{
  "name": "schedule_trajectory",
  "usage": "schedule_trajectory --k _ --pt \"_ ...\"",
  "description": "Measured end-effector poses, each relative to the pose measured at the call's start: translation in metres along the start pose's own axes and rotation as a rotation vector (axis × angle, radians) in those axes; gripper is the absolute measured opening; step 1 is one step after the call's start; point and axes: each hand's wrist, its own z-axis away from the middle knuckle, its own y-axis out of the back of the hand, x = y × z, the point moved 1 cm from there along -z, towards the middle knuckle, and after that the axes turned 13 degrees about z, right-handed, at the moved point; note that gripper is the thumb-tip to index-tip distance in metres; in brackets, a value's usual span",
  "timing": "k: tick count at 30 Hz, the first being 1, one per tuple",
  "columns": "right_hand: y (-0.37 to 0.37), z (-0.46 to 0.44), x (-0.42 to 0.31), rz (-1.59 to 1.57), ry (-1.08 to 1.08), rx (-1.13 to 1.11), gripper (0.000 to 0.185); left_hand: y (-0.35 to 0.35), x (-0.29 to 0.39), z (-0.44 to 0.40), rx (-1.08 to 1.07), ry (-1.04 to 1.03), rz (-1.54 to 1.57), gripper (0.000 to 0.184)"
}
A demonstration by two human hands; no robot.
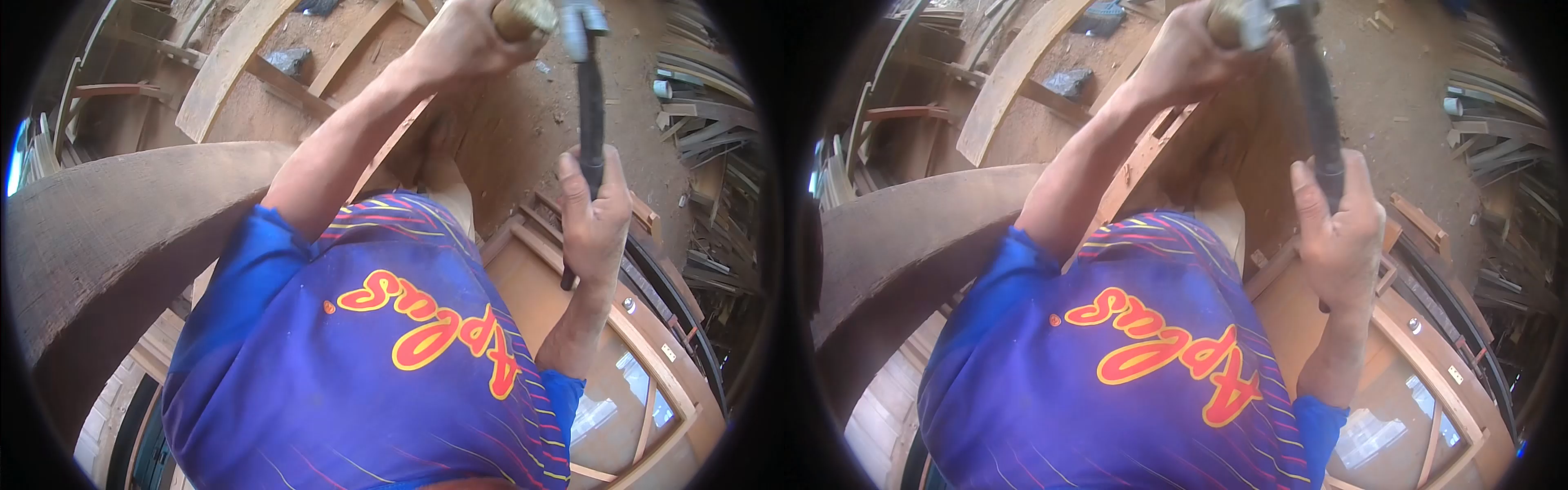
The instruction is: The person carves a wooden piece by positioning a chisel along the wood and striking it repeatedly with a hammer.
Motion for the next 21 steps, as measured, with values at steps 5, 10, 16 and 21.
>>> schedule_trajectory --k 5,10,16,21 --pt "-0.016 -0.002 0.016 -0.172 -0.07 0.031 0.023 0.006 -0.05 -0.069 0.046 0.158 -0.218 0.027" --pt "-0.023 0.004 0.036 -0.253 -0.206 0.034 0.022 0.004 -0.077 -0.07 -0.031 0.326 -0.221 0.032" --pt "-0.039 0.027 0.076 -0.303 -0.404 0.019 0.021 0.023 0.032 -0.043 0.016 0.265 -0.041 0.033" --pt "-0.062 0.031 0.105 -0.363 -0.539 -0.036 0.023 0.045 0.046 -0.026 0.123 0.123 0.077 0.03"
